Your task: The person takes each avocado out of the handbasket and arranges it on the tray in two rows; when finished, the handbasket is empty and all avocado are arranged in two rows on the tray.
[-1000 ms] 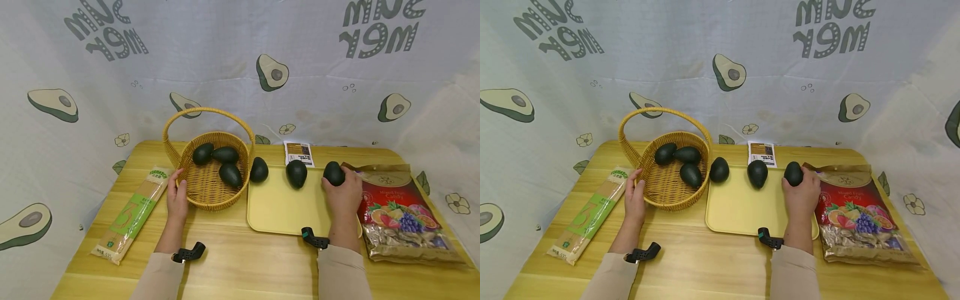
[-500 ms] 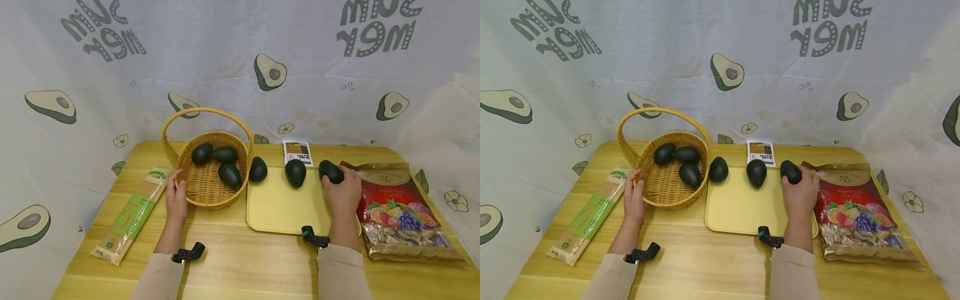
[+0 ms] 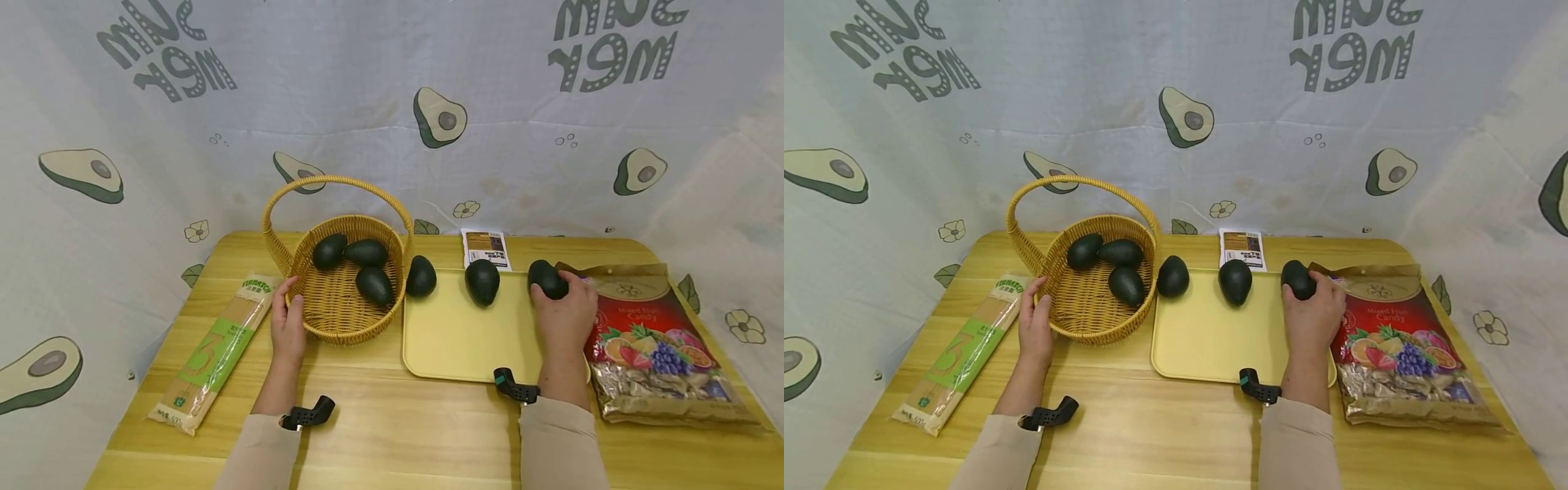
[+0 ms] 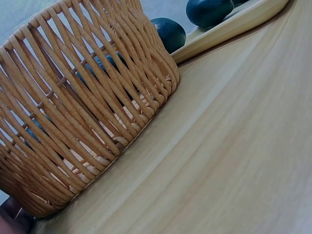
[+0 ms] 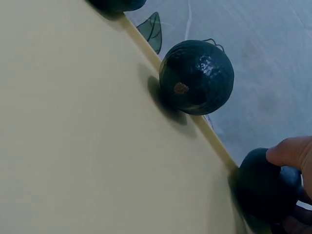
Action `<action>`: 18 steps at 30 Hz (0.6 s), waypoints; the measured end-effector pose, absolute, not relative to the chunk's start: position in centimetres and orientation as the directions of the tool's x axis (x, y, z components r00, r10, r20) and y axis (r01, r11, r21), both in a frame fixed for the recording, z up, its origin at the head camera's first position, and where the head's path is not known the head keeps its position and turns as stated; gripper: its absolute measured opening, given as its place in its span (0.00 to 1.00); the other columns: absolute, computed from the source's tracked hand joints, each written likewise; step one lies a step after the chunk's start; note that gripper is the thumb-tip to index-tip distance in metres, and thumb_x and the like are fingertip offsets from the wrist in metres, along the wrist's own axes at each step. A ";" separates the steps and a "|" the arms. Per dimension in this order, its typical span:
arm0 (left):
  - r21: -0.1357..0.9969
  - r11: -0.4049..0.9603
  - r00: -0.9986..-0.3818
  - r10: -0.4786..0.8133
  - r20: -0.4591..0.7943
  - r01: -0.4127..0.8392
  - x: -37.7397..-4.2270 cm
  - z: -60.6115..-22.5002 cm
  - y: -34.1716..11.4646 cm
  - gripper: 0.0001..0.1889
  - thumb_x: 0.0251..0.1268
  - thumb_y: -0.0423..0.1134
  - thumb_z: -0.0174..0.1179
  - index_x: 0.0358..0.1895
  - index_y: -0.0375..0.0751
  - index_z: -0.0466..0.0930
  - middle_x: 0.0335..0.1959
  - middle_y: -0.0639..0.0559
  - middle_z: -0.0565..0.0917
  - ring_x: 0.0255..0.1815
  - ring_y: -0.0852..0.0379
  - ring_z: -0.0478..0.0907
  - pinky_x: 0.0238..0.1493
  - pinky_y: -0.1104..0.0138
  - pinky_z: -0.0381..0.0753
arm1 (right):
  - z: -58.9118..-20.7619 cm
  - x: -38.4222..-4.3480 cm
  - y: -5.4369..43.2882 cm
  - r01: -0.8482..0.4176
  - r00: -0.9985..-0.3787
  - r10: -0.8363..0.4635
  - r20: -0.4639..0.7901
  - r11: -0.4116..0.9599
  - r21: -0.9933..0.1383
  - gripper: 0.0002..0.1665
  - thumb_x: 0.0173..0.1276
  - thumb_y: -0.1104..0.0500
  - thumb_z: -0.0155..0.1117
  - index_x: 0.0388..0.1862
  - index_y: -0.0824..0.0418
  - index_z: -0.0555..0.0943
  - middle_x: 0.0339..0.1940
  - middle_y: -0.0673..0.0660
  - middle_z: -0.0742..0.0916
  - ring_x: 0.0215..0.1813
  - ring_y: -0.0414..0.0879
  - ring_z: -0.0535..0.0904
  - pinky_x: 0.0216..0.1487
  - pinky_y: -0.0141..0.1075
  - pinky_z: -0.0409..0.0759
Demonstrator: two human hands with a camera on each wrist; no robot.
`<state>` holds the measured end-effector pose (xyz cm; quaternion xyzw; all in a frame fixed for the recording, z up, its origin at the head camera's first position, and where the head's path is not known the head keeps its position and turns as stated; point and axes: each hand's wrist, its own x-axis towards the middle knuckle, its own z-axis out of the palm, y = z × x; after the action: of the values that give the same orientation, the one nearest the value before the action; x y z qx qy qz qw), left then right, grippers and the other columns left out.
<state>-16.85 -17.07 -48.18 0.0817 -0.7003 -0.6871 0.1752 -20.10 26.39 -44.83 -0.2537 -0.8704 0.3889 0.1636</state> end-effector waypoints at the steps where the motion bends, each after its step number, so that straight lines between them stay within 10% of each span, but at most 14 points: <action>1: 0.991 0.041 -0.925 -0.355 0.133 0.127 -16.9 -48.2 -17.1 0.22 0.81 0.36 0.42 0.73 0.40 0.66 0.81 0.48 0.58 0.83 0.53 0.50 0.81 0.51 0.50 | -44.8 -20.1 26.4 0.313 -0.818 0.568 0.088 0.568 -0.761 0.36 0.70 0.50 0.67 0.74 0.60 0.72 0.73 0.70 0.70 0.73 0.68 0.64 0.71 0.65 0.64; 18: 0.991 0.034 -0.926 -0.353 0.136 0.132 -16.9 -48.3 -17.1 0.22 0.81 0.36 0.42 0.73 0.37 0.65 0.81 0.48 0.57 0.83 0.53 0.48 0.81 0.51 0.49 | -44.9 -20.3 26.2 0.286 -0.823 0.556 0.112 0.577 -0.765 0.34 0.71 0.52 0.66 0.72 0.63 0.73 0.72 0.71 0.70 0.73 0.69 0.65 0.73 0.63 0.64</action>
<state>-16.88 -17.06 -48.28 0.0790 -0.6973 -0.6904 0.1755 -20.34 26.18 -44.87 -0.2418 -0.8709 0.3914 0.1730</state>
